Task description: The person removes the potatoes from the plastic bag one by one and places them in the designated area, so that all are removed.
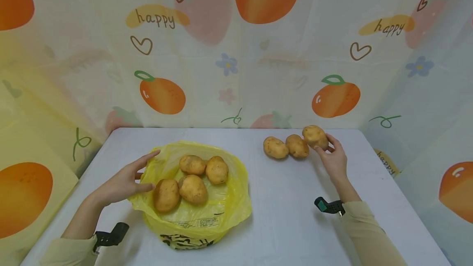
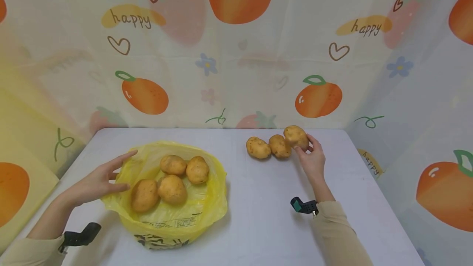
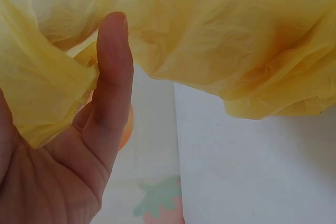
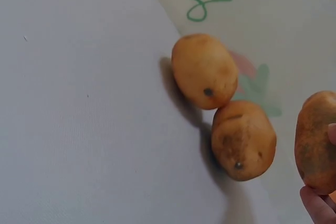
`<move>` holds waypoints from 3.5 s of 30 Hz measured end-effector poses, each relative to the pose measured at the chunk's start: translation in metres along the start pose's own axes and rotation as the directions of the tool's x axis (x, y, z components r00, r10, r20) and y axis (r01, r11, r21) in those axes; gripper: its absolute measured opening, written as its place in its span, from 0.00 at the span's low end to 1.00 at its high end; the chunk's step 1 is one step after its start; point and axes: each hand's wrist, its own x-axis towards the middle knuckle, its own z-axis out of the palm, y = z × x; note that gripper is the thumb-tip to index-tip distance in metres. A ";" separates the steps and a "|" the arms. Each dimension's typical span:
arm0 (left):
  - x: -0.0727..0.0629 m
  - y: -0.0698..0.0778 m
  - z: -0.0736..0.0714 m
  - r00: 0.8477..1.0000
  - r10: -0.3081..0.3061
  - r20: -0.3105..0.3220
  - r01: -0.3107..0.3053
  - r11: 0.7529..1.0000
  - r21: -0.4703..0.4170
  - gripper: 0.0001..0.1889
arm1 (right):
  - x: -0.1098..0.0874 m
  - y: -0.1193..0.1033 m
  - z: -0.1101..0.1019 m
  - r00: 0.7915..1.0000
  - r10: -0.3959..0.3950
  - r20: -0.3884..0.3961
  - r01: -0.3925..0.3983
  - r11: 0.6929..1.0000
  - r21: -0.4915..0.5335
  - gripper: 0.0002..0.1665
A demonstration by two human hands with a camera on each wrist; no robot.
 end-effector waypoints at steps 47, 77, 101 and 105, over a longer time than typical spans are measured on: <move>-0.003 0.003 -0.001 1.000 -0.007 -0.002 0.007 1.000 -0.015 0.45 | 0.014 0.035 0.012 0.997 0.071 -0.043 -0.077 0.983 -0.164 0.36; -0.001 0.004 0.000 1.000 -0.009 0.010 0.009 0.999 -0.038 0.45 | 0.013 0.034 0.011 1.000 0.008 -0.014 -0.011 0.971 -0.238 0.36; -0.002 0.007 0.000 1.000 -0.001 -0.004 0.000 1.000 -0.026 0.46 | 0.010 0.029 0.002 0.997 -0.075 0.029 0.080 0.953 -0.293 0.36; -0.002 0.008 0.000 1.000 -0.003 -0.003 0.002 1.000 -0.027 0.46 | 0.008 0.029 0.003 0.989 -0.147 -0.008 0.139 0.951 -0.276 0.32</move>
